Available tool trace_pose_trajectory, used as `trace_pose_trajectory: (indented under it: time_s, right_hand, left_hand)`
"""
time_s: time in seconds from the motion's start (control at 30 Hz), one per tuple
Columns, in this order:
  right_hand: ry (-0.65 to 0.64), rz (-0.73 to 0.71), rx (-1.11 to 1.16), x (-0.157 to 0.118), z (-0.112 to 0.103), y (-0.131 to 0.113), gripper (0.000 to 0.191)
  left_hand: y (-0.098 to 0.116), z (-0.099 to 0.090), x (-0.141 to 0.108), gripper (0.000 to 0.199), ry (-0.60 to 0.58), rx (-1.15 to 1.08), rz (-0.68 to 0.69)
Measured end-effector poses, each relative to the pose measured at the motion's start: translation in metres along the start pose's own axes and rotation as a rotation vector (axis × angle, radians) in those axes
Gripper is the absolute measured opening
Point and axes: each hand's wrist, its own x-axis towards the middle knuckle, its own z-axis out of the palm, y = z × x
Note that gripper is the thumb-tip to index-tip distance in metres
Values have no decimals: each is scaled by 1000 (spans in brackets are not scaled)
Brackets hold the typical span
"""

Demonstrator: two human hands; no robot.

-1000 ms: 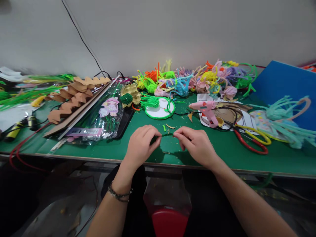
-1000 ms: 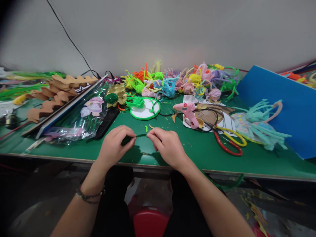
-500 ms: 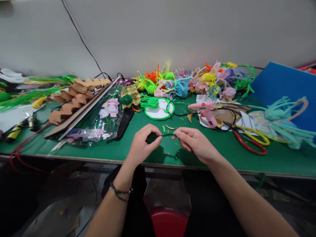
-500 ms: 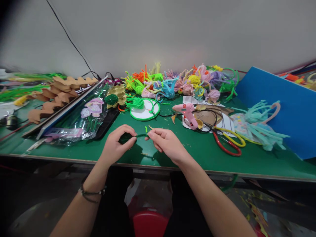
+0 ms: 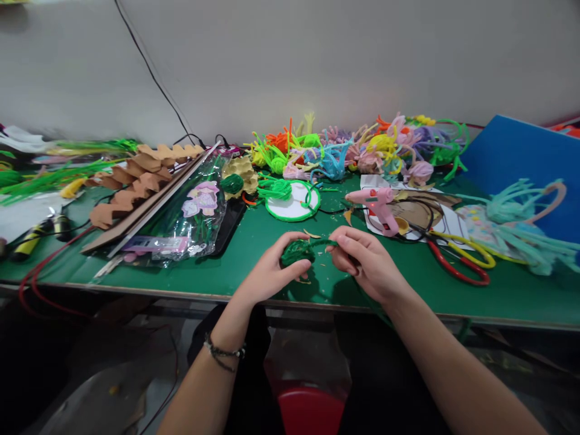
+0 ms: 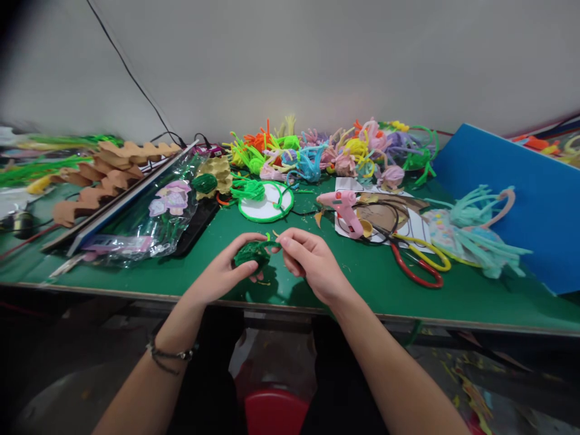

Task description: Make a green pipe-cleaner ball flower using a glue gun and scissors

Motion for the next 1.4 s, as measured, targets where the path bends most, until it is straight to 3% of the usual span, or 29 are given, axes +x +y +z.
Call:
trace_pose_trajectory:
  time_s: [0.17, 0.33, 0.47, 0.6, 0.87, 1.0, 1.13, 1.23, 1.3, 1.33, 1.4]
  right_hand:
    - [-16, -37, -104, -1, -3, -2, 17]
    - [-21, -134, -423, -2, -1, -2, 12]
    - [22, -246, -652, 1, -2, 2, 12]
    - [32, -291, -747, 5, -4, 7, 13]
    - [75, -407, -781, 4, -2, 9, 12]
    - [-48, -495, -861, 2, 2, 9, 8]
    - [-35, -458, -837, 2, 2, 10, 11]
    - [-44, -428, -825, 3, -5, 8, 9]
    - [45, -426, -852, 5, -15, 5, 8]
    - [155, -436, -869, 6, -22, 3, 9]
    - [499, -482, -876, 8, -39, 0, 10]
  left_hand:
    - [-1, 1, 0, 35, 111, -23, 103]
    - [-4, 0, -1, 39, 209, -24, 268]
    - [-4, 0, -1, 38, 212, -19, 329]
    - [-2, 0, -1, 24, 215, 33, 371]
    - [-1, 4, 2, 20, 325, 183, 235]
    - [-2, 4, 1, 28, 224, 104, 230]
    - [-1, 6, -1, 36, 84, 94, 221]
    - [0, 9, 1, 31, 75, 71, 96]
    - [1, 11, 2, 29, 77, 41, -20]
    - [1, 11, 3, 28, 82, 44, -61]
    - [1, 11, 3, 26, 108, 100, -73]
